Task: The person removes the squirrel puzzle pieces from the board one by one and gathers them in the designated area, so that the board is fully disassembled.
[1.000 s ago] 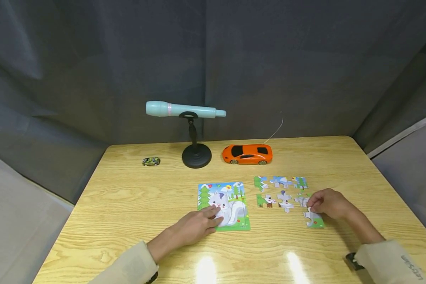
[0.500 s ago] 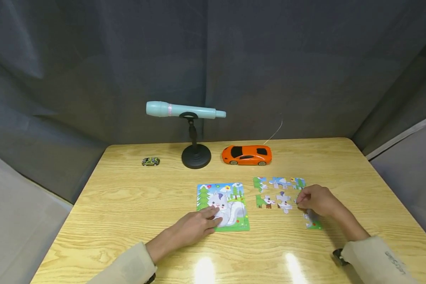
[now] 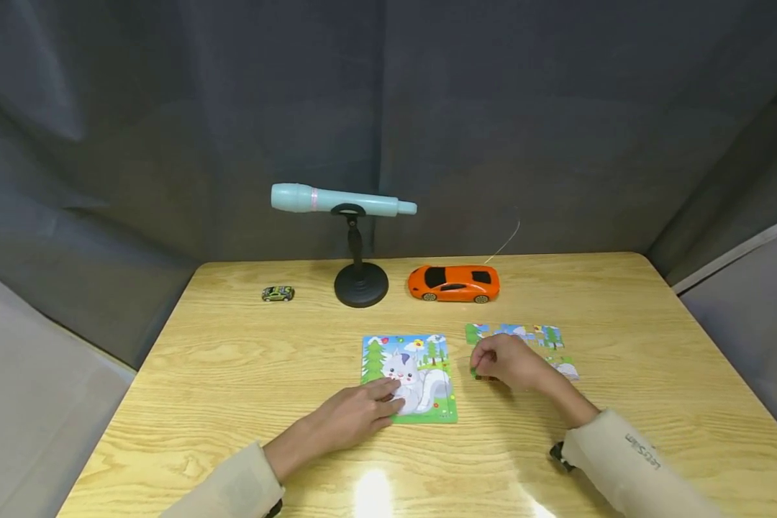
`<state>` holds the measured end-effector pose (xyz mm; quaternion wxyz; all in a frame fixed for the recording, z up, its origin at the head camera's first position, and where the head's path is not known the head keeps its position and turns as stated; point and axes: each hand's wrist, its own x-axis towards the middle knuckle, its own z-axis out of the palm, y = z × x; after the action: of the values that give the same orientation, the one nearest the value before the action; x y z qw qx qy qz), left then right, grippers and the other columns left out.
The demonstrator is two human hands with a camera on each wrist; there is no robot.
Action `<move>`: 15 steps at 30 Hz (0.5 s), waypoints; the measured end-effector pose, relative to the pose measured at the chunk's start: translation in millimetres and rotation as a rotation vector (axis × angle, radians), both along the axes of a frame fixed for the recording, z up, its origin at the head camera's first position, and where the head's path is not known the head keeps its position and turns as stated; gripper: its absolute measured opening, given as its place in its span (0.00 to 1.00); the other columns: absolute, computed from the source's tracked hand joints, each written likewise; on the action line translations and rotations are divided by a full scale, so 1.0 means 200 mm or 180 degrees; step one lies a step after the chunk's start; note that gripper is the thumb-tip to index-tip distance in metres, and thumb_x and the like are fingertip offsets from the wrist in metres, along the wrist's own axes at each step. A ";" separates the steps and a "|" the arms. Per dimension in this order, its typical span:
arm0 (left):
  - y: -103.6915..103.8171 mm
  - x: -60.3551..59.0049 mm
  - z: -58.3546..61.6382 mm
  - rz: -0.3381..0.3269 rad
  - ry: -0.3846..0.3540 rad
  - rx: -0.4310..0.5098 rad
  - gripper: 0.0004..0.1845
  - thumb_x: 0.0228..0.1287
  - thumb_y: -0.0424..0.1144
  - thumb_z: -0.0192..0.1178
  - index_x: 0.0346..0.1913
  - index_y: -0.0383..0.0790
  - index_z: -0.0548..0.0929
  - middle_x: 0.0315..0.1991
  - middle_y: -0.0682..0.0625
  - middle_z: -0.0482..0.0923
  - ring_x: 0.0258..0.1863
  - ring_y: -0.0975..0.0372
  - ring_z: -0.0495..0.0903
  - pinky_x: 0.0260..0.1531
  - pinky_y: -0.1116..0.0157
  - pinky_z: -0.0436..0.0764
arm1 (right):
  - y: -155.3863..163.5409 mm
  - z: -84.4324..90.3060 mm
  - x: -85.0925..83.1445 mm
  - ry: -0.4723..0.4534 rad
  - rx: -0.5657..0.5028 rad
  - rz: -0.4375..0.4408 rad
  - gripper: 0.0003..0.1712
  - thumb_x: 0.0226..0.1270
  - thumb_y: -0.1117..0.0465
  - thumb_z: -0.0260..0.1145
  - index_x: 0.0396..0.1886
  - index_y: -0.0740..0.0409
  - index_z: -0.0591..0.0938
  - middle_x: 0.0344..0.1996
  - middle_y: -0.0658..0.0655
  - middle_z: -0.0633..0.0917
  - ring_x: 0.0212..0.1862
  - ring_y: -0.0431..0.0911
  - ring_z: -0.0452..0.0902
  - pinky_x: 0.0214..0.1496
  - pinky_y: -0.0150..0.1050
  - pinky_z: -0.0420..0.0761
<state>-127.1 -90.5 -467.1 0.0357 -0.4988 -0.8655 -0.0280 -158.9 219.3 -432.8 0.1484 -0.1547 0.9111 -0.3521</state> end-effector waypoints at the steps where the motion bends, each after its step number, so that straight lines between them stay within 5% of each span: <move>1: -0.01 0.00 0.00 -0.0018 -0.0007 0.0049 0.18 0.68 0.45 0.56 0.58 0.44 0.80 0.61 0.43 0.75 0.63 0.55 0.74 0.58 0.63 0.76 | -0.03 0.00 0.00 -0.0005 0.0014 0.0023 0.06 0.61 0.72 0.60 0.31 0.61 0.82 0.26 0.55 0.82 0.26 0.41 0.70 0.29 0.32 0.71; 6: -0.06 0.00 0.01 -0.0095 0.0069 0.0133 0.18 0.66 0.44 0.58 0.56 0.42 0.81 0.61 0.43 0.76 0.61 0.54 0.75 0.59 0.62 0.76 | -0.17 -0.02 -0.02 0.0047 -0.0027 0.0147 0.01 0.60 0.68 0.66 0.29 0.60 0.82 0.24 0.52 0.81 0.27 0.40 0.70 0.30 0.32 0.72; 15: -0.11 -0.01 0.00 -0.0348 0.0642 -0.0165 0.17 0.65 0.44 0.59 0.54 0.45 0.83 0.58 0.48 0.79 0.60 0.57 0.76 0.58 0.65 0.76 | -0.34 -0.06 -0.02 -0.0189 -0.0259 0.0537 0.03 0.61 0.69 0.65 0.35 0.62 0.82 0.28 0.54 0.82 0.31 0.40 0.74 0.33 0.30 0.76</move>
<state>-128.9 -113.4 -466.7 0.1081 -0.5463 -0.8294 0.0428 -161.9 151.6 -445.0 0.1981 -0.2262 0.8750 -0.3794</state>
